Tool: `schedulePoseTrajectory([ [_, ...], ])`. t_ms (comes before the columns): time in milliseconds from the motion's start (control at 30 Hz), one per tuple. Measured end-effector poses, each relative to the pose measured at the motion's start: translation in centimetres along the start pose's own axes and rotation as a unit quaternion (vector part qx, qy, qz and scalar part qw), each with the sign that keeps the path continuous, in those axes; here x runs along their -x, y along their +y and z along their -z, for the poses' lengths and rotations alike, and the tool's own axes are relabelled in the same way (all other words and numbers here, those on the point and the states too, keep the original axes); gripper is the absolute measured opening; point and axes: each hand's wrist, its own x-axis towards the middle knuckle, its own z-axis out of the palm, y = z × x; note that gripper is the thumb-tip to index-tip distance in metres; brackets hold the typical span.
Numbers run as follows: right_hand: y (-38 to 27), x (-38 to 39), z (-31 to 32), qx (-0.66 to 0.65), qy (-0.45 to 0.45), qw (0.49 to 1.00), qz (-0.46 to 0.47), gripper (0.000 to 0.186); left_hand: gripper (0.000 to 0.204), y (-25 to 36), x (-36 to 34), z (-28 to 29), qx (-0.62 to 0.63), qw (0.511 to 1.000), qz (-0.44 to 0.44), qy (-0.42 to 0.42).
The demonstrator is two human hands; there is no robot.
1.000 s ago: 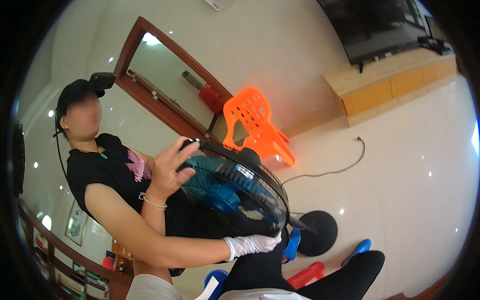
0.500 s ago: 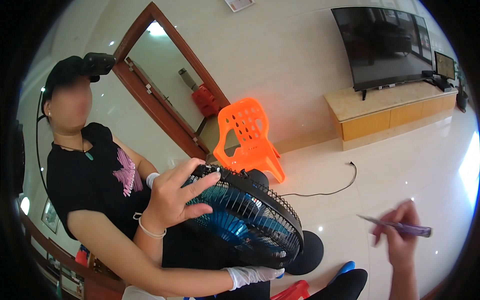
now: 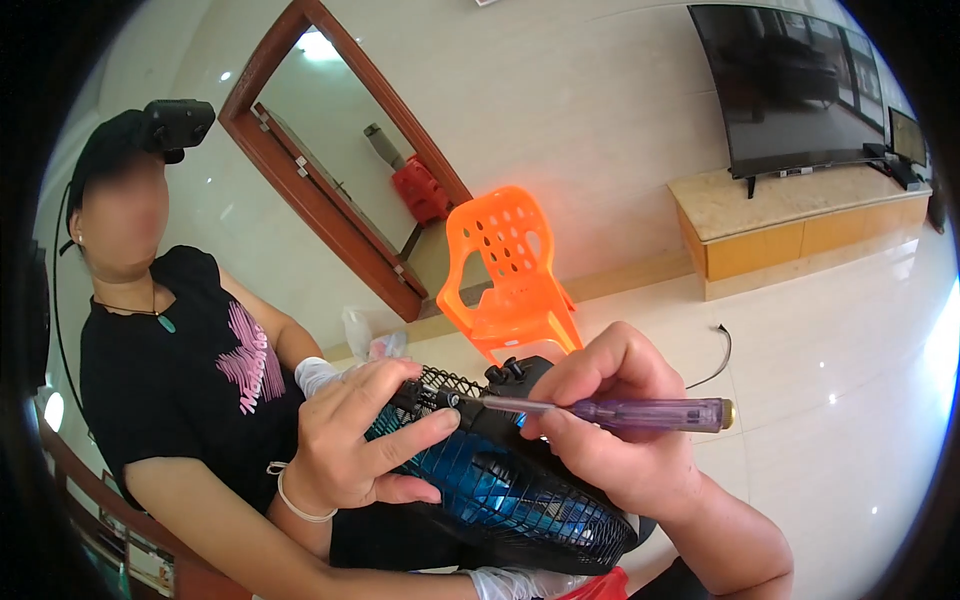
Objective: Repairing or reassembling the cage of an electric floor fan.
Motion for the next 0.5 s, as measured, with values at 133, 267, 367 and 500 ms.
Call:
schedulePoseTrajectory([
  [133, 0.41, 0.14, -0.46, 0.023, -0.006, 1.0, -0.001, 0.021, 0.049, -0.27, 0.19, 0.0, 0.011, 1.0, -0.004, 0.006],
  [267, 0.24, 0.31, -0.76, 0.035, -0.001, 0.999, -0.002, 0.021, 0.047, -0.24, 0.4, 0.0, 0.019, 1.0, -0.008, 0.015],
  [367, 0.3, 0.46, -0.77, 0.028, -0.007, 1.0, 0.007, 0.021, 0.053, -0.57, 0.59, -0.35, 0.002, 0.999, -0.03, 0.031],
  [500, 0.58, 0.65, -0.56, 0.07, -0.043, 0.996, 0.045, 0.021, 0.053, -0.43, 0.51, -0.05, 0.006, 0.999, -0.033, 0.031],
])
